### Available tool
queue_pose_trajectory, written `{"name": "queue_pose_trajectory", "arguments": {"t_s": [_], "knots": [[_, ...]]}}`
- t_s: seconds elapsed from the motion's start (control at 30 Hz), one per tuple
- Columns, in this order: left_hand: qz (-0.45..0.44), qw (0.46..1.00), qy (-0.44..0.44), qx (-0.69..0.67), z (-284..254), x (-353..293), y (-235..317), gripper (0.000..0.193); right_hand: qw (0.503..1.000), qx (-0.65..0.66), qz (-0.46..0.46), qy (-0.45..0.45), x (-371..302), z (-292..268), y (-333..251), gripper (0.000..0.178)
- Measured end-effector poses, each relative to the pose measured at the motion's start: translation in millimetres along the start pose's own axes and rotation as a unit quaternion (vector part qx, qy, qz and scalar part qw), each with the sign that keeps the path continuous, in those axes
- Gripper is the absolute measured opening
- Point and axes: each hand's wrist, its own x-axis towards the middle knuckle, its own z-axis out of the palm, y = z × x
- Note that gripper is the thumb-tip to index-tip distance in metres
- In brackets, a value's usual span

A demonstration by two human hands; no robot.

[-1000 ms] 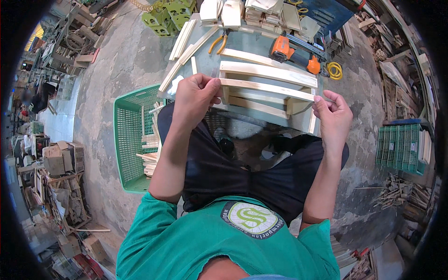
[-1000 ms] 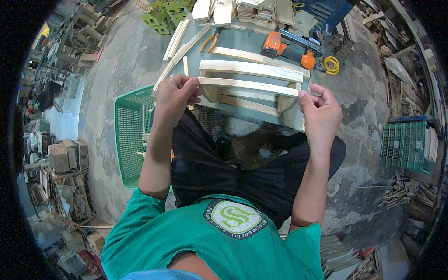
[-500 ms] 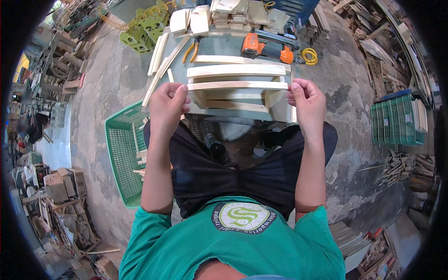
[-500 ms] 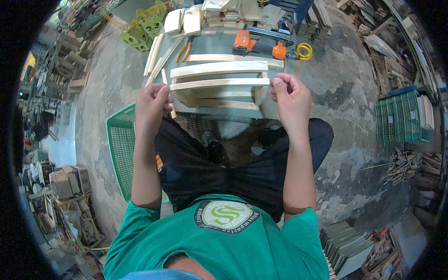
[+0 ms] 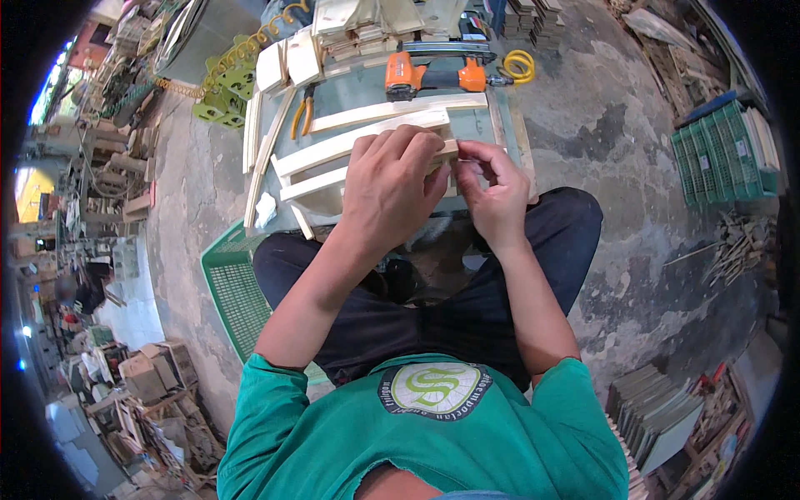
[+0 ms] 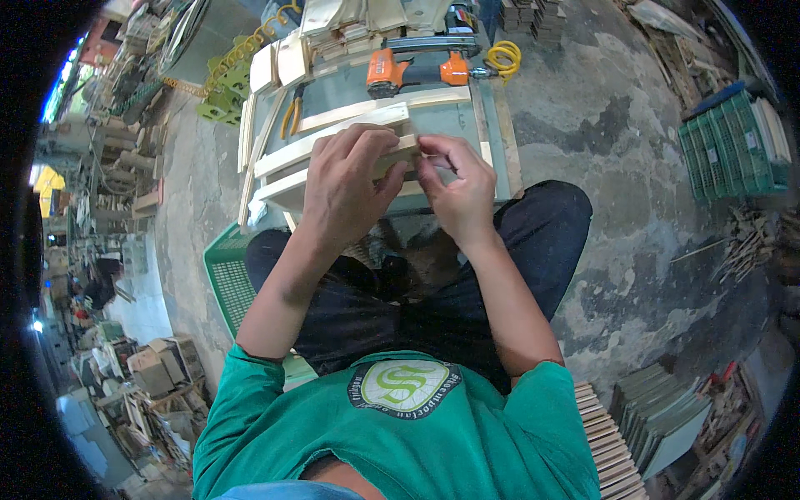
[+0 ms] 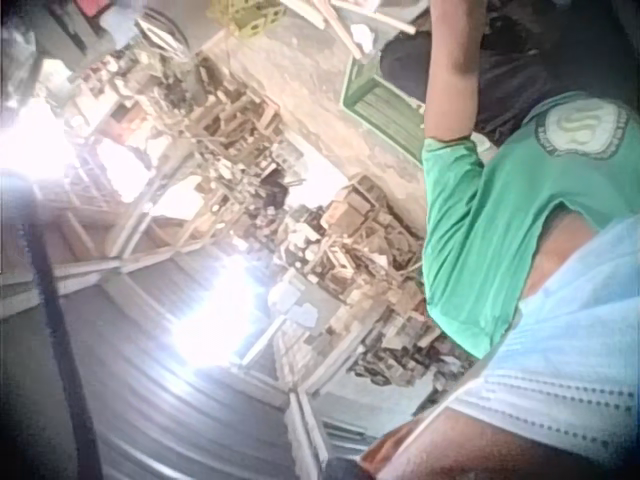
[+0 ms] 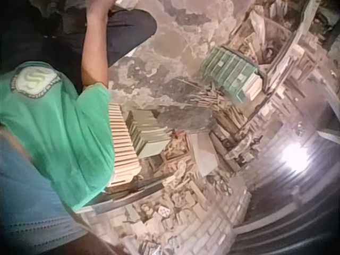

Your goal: Assembling small wooden boxes using wood glue and a pneumatic nail gun at a workshop station.

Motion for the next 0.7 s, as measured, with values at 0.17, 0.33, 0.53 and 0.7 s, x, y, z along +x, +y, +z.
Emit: {"name": "queue_pose_trajectory", "arguments": {"t_s": [0.17, 0.33, 0.53, 0.7], "knots": [[-0.008, 1.0, -0.007, 0.027, 13, 5, -1, 0.025, 0.996, 0.038, -0.073, 0.022, 0, 5, 11, 0.028], [-0.004, 1.0, -0.005, 0.026, 18, 7, -2, 0.023, 0.995, 0.049, -0.083, 0.027, 3, 6, 14, 0.03], [-0.007, 1.0, -0.001, 0.03, 20, 8, -2, 0.022, 0.995, 0.044, -0.089, 0.023, 3, 6, 15, 0.03], [-0.01, 0.999, 0.001, 0.031, 21, 8, -2, 0.022, 0.994, 0.034, -0.096, 0.031, 2, 7, 15, 0.032]]}}
